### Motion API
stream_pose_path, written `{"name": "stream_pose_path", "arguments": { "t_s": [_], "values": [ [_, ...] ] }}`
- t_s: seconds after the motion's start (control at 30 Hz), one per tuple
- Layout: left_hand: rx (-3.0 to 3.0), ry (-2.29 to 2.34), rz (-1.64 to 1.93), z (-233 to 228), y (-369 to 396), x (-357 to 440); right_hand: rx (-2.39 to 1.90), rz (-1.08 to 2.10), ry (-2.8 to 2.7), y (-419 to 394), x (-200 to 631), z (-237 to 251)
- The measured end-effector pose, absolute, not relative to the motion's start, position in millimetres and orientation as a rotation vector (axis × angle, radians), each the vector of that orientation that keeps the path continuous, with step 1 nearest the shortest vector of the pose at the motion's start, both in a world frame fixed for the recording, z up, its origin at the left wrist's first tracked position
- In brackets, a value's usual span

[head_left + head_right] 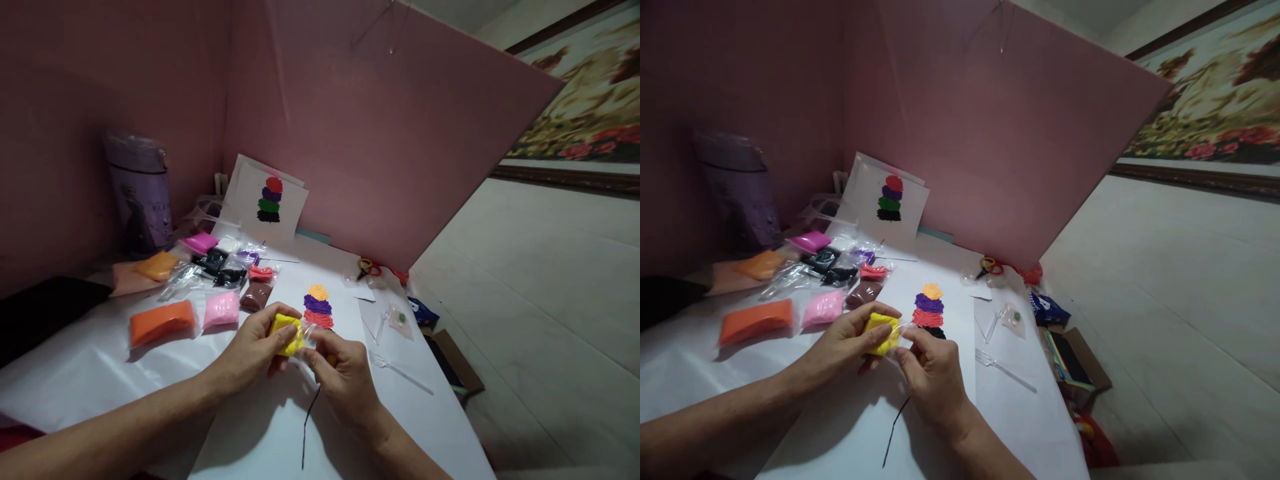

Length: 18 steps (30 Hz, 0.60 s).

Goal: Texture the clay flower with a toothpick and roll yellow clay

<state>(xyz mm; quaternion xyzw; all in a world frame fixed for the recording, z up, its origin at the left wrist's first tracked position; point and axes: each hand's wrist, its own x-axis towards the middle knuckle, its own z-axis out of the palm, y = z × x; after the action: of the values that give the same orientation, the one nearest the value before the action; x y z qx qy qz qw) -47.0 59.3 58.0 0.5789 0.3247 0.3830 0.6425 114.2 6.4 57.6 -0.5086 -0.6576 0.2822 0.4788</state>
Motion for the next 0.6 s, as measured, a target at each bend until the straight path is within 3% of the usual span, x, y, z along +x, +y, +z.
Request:
{"name": "stream_pose_path", "arguments": {
  "t_s": [0.27, 0.6],
  "values": [
    [1.245, 0.721, 0.839, 57.9, 57.1, -45.3, -1.206, 0.8, -1.569, 5.7, 115.6, 62.3],
    [1.136, 0.687, 0.805, 57.5, 59.7, -46.3, -1.107, 0.58, -1.709, 10.7, 122.9, 52.5]
  ]
}}
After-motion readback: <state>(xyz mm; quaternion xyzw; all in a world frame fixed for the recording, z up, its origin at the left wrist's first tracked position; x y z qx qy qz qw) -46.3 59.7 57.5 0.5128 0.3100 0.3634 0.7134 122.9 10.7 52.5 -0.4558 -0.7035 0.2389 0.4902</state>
